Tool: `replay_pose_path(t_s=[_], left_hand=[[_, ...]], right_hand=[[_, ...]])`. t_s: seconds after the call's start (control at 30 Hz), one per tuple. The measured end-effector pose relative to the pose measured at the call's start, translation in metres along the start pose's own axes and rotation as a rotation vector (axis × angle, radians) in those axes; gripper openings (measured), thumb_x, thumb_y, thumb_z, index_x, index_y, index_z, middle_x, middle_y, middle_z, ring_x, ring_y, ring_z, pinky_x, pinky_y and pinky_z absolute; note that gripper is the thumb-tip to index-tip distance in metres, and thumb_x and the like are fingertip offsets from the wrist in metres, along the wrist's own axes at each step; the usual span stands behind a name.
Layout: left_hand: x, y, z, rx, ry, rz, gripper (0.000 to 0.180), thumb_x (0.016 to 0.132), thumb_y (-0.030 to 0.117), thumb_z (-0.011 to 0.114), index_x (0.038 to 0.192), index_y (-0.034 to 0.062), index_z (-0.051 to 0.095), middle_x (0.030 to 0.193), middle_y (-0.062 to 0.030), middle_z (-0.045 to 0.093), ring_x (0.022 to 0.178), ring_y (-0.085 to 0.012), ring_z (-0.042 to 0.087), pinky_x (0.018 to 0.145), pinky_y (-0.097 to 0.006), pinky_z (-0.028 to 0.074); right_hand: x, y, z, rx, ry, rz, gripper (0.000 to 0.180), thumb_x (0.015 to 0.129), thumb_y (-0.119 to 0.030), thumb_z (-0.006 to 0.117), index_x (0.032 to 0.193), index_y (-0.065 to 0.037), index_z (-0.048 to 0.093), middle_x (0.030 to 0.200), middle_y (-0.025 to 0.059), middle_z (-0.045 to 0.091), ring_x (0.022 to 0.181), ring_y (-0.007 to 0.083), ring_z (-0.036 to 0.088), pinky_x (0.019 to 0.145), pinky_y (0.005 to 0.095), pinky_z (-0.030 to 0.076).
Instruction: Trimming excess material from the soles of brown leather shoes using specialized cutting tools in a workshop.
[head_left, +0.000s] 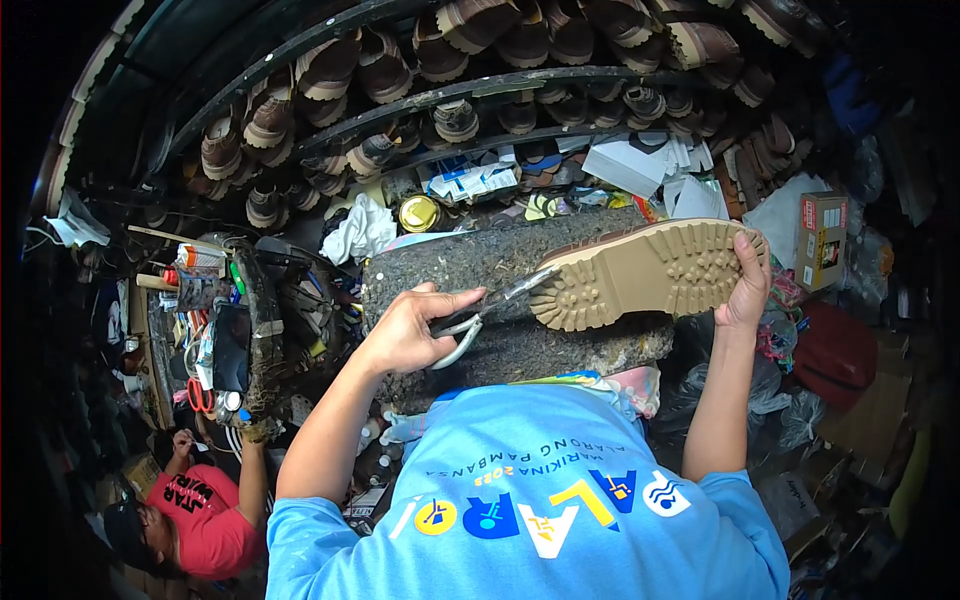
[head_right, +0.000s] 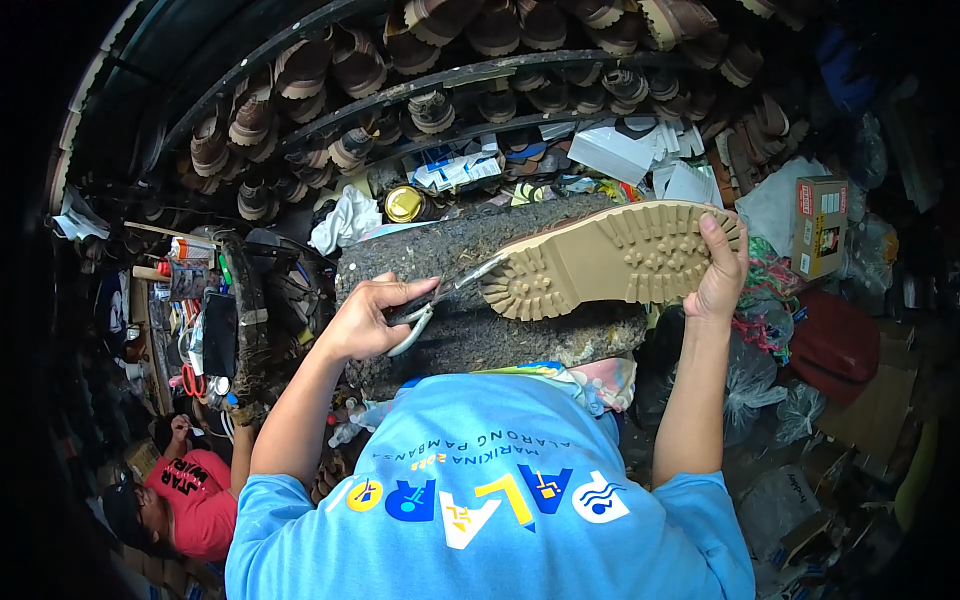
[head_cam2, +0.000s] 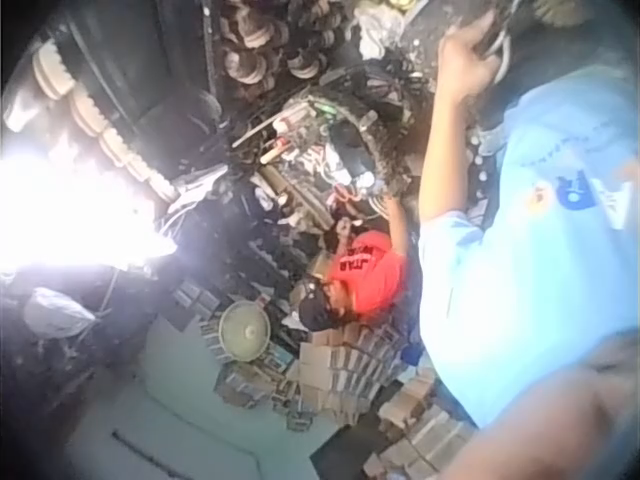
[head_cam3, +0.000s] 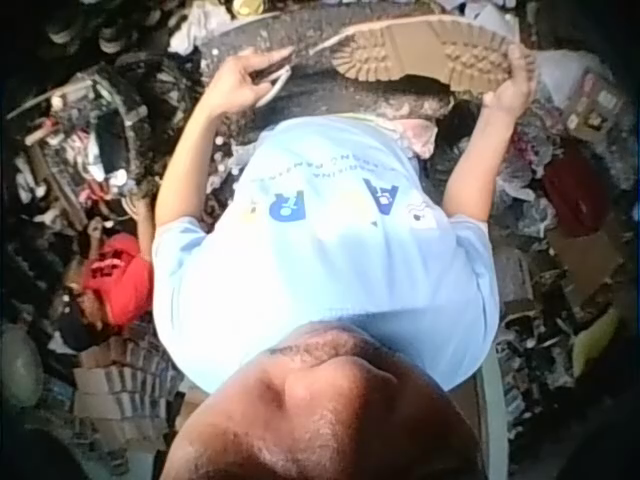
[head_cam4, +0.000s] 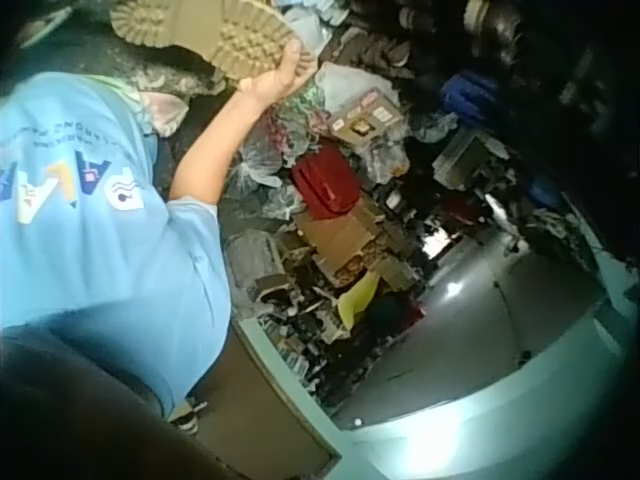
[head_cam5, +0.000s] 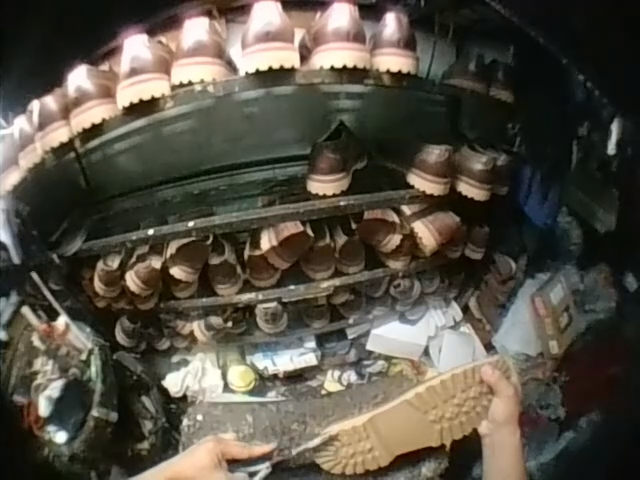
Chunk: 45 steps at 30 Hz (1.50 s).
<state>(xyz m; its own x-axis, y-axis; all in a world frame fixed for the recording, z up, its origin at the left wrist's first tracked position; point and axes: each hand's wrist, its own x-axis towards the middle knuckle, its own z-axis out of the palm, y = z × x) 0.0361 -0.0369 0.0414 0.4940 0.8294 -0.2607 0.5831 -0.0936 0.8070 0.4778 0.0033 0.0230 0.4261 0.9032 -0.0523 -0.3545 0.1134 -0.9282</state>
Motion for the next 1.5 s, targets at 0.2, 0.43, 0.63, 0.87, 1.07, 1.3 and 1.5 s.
replay_pose_path(t_s=[0.2,0.43,0.63,0.87,1.07,1.3,1.5], left_hand=[[-0.002,-0.008,0.001,0.018,0.007,0.036,0.07,0.07,0.003,0.069,0.139,0.0148,0.068,0.099,-0.0116,0.078,0.077,-0.0264,0.059,0.104,-0.041,0.047],[-0.012,-0.023,0.009,0.038,0.008,0.021,0.073,0.07,0.002,0.067,0.141,0.0158,0.066,0.088,-0.0113,0.074,0.075,-0.0263,0.056,0.084,-0.036,0.052],[-0.016,-0.024,0.015,-0.106,0.017,0.009,0.072,0.069,0.003,0.067,0.14,0.0135,0.067,0.098,-0.0115,0.076,0.077,-0.0266,0.058,0.086,-0.036,0.05],[-0.013,-0.018,0.011,-0.088,0.023,0.08,0.071,0.068,0.003,0.068,0.139,0.0115,0.067,0.112,-0.0121,0.078,0.08,-0.0266,0.06,0.094,-0.038,0.046],[-0.021,-0.027,0.01,-0.047,0.031,0.07,0.07,0.071,0.003,0.069,0.14,0.0144,0.067,0.096,-0.0122,0.076,0.077,-0.0268,0.064,0.088,-0.038,0.05],[-0.073,0.008,0.021,-0.036,0.214,-0.072,0.064,0.074,0.001,0.075,0.137,0.0057,0.067,0.078,-0.0121,0.066,0.07,-0.02,0.061,0.069,-0.032,0.049],[-0.1,0.023,0.043,-0.083,0.253,-0.066,0.067,0.071,0.002,0.072,0.137,0.0012,0.066,0.103,-0.0161,0.077,0.08,-0.0249,0.067,0.084,-0.036,0.05]], right_hand=[[0.001,0.0,-0.002,-0.028,-0.01,-0.028,0.026,0.093,-0.017,0.077,0.112,-0.006,0.062,0.107,0.0057,0.07,0.097,0.0166,0.068,0.092,0.0336,0.055],[-0.006,-0.005,0.008,-0.04,0.009,-0.048,0.035,0.089,-0.013,0.079,0.118,-0.006,0.061,0.12,0.0074,0.067,0.108,0.0177,0.064,0.101,0.0342,0.05],[-0.006,-0.008,0.008,-0.03,-0.008,-0.039,0.037,0.089,-0.012,0.08,0.119,-0.005,0.06,0.121,0.0084,0.067,0.109,0.0184,0.064,0.102,0.035,0.05],[-0.005,-0.005,0.002,-0.061,-0.012,-0.07,0.035,0.092,-0.016,0.078,0.12,-0.004,0.061,0.124,0.0105,0.067,0.11,0.0206,0.066,0.102,0.0367,0.053],[-0.015,-0.012,0.009,-0.051,0.002,-0.06,0.039,0.088,-0.012,0.08,0.12,-0.005,0.059,0.122,0.0082,0.066,0.109,0.0181,0.064,0.102,0.035,0.05],[-0.063,-0.022,0.027,-0.128,-0.066,-0.249,0.048,0.086,-0.011,0.077,0.126,-0.001,0.053,0.129,0.0153,0.061,0.116,0.025,0.062,0.106,0.0411,0.049],[-0.107,-0.022,0.031,-0.171,-0.169,-0.452,0.055,0.082,-0.01,0.08,0.127,-0.01,0.049,0.135,0.0163,0.052,0.125,0.032,0.059,0.11,0.0512,0.05]])
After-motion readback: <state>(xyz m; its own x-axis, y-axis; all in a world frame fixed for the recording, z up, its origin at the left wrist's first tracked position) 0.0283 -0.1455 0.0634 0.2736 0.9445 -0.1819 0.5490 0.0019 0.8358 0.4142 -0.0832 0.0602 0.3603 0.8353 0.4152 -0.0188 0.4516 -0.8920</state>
